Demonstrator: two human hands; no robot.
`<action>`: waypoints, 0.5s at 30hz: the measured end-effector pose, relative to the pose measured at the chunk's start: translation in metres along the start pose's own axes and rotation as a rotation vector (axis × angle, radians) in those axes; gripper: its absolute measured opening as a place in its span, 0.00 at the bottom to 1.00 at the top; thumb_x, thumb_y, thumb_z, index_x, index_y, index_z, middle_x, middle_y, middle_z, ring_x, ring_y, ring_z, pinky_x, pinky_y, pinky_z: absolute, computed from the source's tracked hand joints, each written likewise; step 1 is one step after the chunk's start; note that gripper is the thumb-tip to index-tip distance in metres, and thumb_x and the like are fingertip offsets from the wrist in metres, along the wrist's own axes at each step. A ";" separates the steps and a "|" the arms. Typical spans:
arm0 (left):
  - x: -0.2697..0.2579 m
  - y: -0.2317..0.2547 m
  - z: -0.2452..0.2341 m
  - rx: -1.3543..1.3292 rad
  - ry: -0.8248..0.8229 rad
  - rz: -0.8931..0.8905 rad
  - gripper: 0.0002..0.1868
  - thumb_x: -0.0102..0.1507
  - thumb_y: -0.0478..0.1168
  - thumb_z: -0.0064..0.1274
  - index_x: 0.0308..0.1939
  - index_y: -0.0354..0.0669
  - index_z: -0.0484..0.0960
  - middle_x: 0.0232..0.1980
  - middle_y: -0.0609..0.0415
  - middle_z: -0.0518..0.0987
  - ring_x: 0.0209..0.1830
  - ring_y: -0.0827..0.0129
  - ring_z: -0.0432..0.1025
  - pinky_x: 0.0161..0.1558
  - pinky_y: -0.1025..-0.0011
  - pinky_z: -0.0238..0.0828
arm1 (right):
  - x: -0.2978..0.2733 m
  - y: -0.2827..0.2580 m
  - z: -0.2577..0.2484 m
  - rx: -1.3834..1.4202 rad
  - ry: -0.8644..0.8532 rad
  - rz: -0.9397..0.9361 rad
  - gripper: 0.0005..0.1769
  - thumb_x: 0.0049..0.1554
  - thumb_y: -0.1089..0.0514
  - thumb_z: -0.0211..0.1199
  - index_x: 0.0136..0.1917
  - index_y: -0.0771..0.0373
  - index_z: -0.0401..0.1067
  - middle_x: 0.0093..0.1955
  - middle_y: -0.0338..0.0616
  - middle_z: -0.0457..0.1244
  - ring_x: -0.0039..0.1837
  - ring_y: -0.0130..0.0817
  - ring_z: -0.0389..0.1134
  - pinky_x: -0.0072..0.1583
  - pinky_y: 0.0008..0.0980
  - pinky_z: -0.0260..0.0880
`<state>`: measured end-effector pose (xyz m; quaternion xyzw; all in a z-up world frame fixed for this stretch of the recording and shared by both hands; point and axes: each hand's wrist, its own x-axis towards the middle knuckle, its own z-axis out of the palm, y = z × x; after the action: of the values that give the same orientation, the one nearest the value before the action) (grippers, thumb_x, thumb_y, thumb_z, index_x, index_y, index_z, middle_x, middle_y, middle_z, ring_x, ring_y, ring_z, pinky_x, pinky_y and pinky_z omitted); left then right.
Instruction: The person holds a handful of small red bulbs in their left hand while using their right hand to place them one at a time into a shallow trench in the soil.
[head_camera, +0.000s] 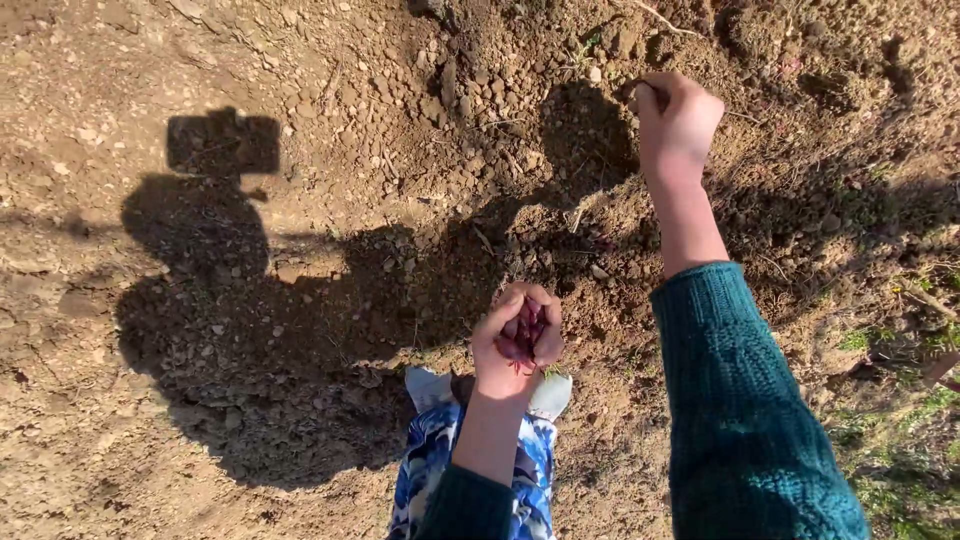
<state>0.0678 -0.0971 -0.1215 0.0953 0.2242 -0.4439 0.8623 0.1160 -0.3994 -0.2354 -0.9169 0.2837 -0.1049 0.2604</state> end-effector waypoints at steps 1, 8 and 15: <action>0.003 0.003 -0.005 -0.002 -0.003 0.008 0.13 0.70 0.38 0.39 0.45 0.35 0.78 0.40 0.46 0.78 0.20 0.68 0.69 0.21 0.76 0.67 | 0.007 0.001 0.008 0.002 -0.002 -0.008 0.07 0.62 0.69 0.62 0.46 0.65 0.81 0.37 0.42 0.72 0.35 0.23 0.68 0.34 0.19 0.68; 0.002 0.011 -0.001 -0.077 0.051 0.044 0.13 0.71 0.36 0.38 0.44 0.34 0.78 0.38 0.44 0.76 0.20 0.69 0.65 0.22 0.76 0.68 | 0.015 0.016 0.047 -0.557 -0.200 -0.086 0.07 0.57 0.56 0.76 0.39 0.56 0.82 0.40 0.37 0.69 0.43 0.37 0.68 0.46 0.36 0.79; 0.000 0.014 0.002 -0.022 0.068 0.054 0.12 0.70 0.39 0.39 0.45 0.39 0.78 0.40 0.49 0.77 0.22 0.73 0.63 0.23 0.80 0.59 | 0.017 0.029 0.059 -0.597 -0.294 -0.035 0.13 0.63 0.54 0.70 0.36 0.53 0.78 0.38 0.33 0.68 0.45 0.37 0.64 0.59 0.41 0.68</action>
<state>0.0798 -0.0891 -0.1203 0.1066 0.2555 -0.4146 0.8669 0.1369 -0.4045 -0.3000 -0.9627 0.2458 0.1117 0.0163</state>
